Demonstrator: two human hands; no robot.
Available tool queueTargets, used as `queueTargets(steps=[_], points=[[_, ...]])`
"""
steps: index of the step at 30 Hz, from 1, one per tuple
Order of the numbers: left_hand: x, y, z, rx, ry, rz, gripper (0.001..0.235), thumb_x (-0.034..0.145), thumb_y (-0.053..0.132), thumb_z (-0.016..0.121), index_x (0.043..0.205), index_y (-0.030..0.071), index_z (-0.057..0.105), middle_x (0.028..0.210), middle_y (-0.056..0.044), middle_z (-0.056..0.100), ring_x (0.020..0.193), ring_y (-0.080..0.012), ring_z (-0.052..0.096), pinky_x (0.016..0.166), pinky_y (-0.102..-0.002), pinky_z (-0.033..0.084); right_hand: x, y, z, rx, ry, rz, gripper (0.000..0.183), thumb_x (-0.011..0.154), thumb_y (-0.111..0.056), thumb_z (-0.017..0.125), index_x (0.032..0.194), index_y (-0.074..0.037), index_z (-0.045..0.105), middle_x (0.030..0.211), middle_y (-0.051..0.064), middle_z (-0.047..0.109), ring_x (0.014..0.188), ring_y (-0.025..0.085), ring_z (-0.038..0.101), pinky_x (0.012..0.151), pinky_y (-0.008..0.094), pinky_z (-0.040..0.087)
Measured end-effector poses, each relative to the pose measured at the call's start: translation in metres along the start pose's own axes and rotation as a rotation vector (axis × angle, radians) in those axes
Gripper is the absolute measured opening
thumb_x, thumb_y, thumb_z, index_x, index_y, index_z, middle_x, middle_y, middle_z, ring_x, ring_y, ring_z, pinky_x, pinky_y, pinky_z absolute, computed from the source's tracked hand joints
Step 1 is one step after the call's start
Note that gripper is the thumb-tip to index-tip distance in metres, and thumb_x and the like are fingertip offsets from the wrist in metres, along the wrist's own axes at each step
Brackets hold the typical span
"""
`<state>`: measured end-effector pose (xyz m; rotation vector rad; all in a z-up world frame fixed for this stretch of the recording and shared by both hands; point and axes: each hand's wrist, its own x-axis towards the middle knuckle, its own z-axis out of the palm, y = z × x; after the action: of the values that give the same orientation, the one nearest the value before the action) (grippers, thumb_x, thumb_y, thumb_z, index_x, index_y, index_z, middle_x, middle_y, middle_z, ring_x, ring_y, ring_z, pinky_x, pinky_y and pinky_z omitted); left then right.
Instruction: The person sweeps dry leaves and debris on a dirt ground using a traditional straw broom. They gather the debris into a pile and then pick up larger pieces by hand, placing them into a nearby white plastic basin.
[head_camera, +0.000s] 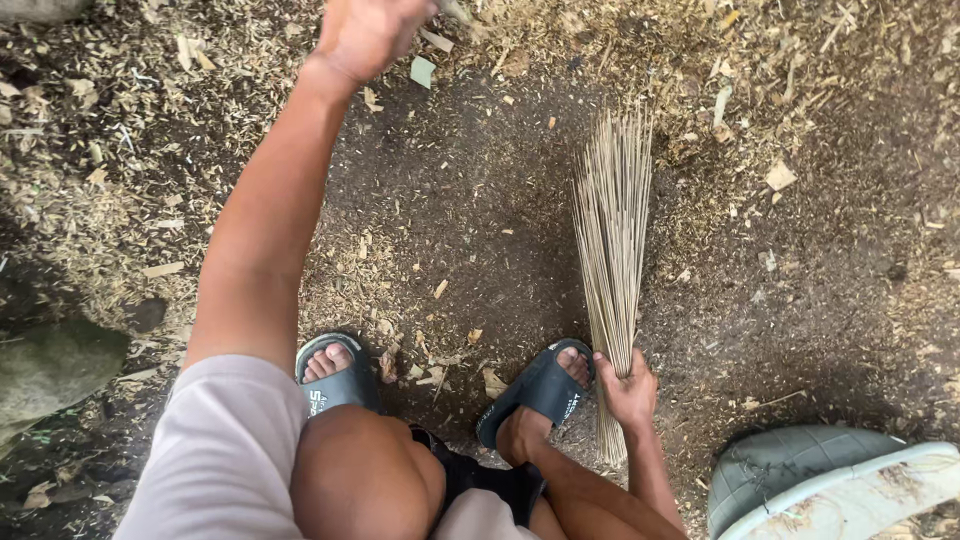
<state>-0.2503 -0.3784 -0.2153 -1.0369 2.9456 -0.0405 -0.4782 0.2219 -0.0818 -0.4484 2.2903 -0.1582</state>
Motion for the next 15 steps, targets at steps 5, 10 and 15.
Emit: queueTargets(steps=[5, 10, 15], points=[[0.019, 0.053, -0.036, -0.135, 0.206, 0.366, 0.010, 0.096, 0.021, 0.073, 0.105, 0.017, 0.074, 0.100, 0.001, 0.070, 0.093, -0.0141, 0.065, 0.076, -0.034, 0.054, -0.002, -0.006, 0.002, 0.025, -0.027, 0.006, 0.037, 0.088, -0.040, 0.072, 0.103, -0.007, 0.067, 0.072, 0.012, 0.075, 0.058, 0.022, 0.071, 0.058, 0.041, 0.057], [-0.001, 0.088, -0.098, -0.208, 0.428, 0.480, 0.009, 0.102, 0.020, 0.079, 0.103, 0.012, 0.074, 0.095, -0.003, 0.069, 0.096, -0.0188, 0.065, 0.092, -0.035, 0.057, 0.007, -0.025, 0.004, -0.225, -0.015, -0.119, 0.050, 0.089, -0.050, 0.074, 0.109, -0.005, 0.066, 0.084, 0.017, 0.075, 0.078, 0.031, 0.074, 0.074, 0.046, 0.059], [-0.038, 0.150, -0.176, -0.796, 0.632, 0.153, 0.005, 0.105, 0.014, 0.077, 0.104, 0.009, 0.078, 0.097, -0.007, 0.079, 0.076, -0.0136, 0.072, 0.060, -0.029, 0.051, 0.019, -0.066, 0.000, -0.171, 0.186, -0.555, 0.075, 0.079, -0.053, 0.077, 0.132, -0.002, 0.060, 0.135, 0.023, 0.059, 0.128, 0.041, 0.056, 0.100, 0.051, 0.051]])
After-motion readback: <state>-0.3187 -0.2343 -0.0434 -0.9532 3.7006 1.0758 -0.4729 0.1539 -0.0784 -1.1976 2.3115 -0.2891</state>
